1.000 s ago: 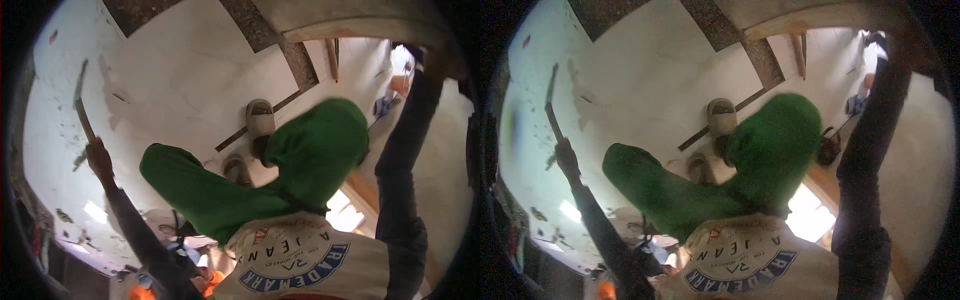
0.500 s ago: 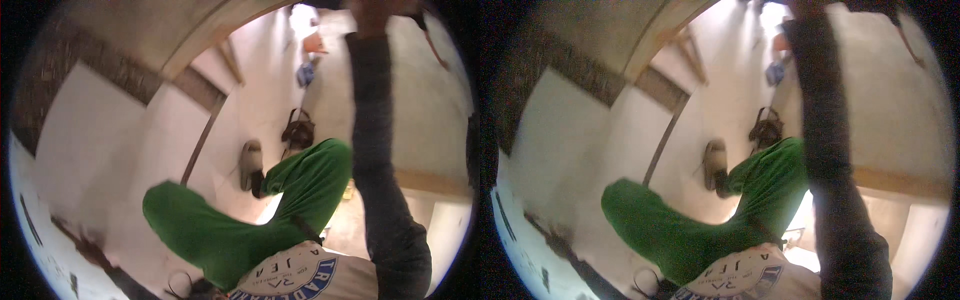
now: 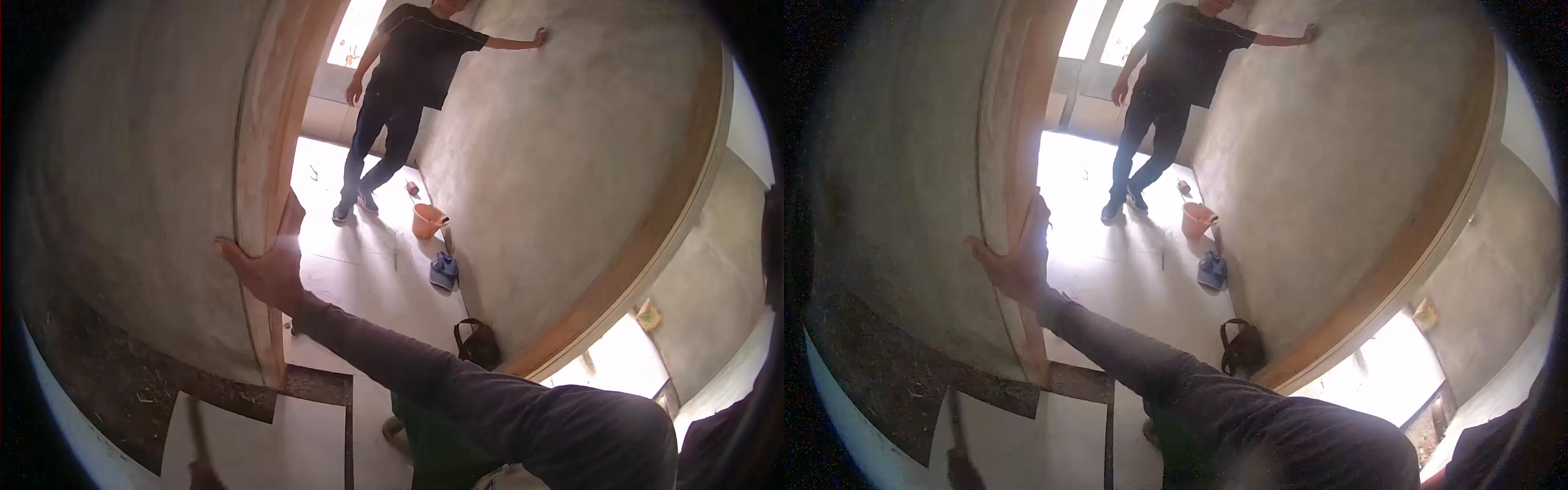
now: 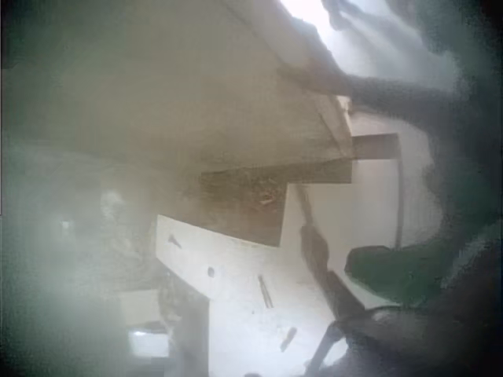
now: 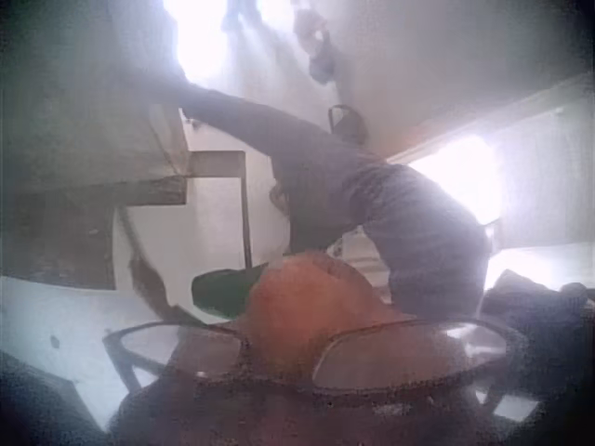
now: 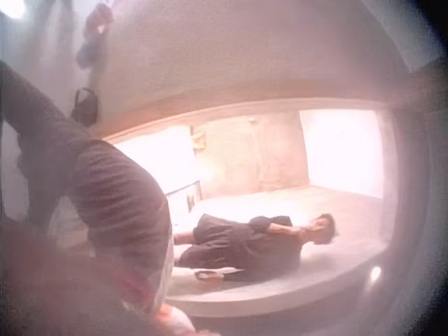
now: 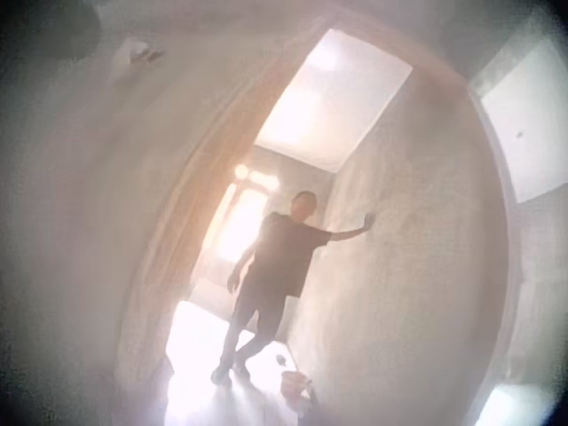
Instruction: The person test-fits a tile onto the floor, chisels the base of the door frame using a hammer and chisel, and positions the tile into place by hand.
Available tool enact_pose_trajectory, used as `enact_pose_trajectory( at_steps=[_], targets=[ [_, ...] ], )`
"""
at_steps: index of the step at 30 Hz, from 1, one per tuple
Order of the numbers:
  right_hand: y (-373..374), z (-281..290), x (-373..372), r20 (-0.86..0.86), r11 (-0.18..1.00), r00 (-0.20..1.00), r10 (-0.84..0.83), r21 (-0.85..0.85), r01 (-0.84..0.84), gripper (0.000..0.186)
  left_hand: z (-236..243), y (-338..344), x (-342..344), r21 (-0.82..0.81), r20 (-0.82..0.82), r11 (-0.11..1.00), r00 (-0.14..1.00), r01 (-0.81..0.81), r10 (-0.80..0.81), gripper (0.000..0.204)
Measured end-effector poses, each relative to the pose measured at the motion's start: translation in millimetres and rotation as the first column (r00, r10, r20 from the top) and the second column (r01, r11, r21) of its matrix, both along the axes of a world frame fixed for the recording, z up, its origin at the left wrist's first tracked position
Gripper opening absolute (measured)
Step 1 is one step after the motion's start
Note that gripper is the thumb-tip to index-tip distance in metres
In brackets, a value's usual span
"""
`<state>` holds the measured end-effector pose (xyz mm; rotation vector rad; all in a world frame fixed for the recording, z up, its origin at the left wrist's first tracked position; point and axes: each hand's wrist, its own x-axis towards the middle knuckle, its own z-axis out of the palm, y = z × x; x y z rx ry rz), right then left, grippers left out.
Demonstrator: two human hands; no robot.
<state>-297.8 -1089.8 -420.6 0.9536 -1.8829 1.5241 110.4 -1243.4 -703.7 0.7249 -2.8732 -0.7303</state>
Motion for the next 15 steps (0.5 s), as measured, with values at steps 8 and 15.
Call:
enact_pose_trajectory(
  at_steps=[8,15],
  targets=[
    [8.7,11.4,-7.5,0.027,1.0,0.999,-0.026,-0.015,0.026,0.122,-31.4,146.5,-167.3,0.286,-0.146,0.869,0.915,0.404,-0.377,0.041],
    [1.0,5.9,-2.7,-0.025,0.998,0.998,-0.056,-0.006,0.056,0.121,-72.4,174.3,-178.2,0.434,0.12,0.805,0.859,0.405,-0.497,0.04]
  ],
)
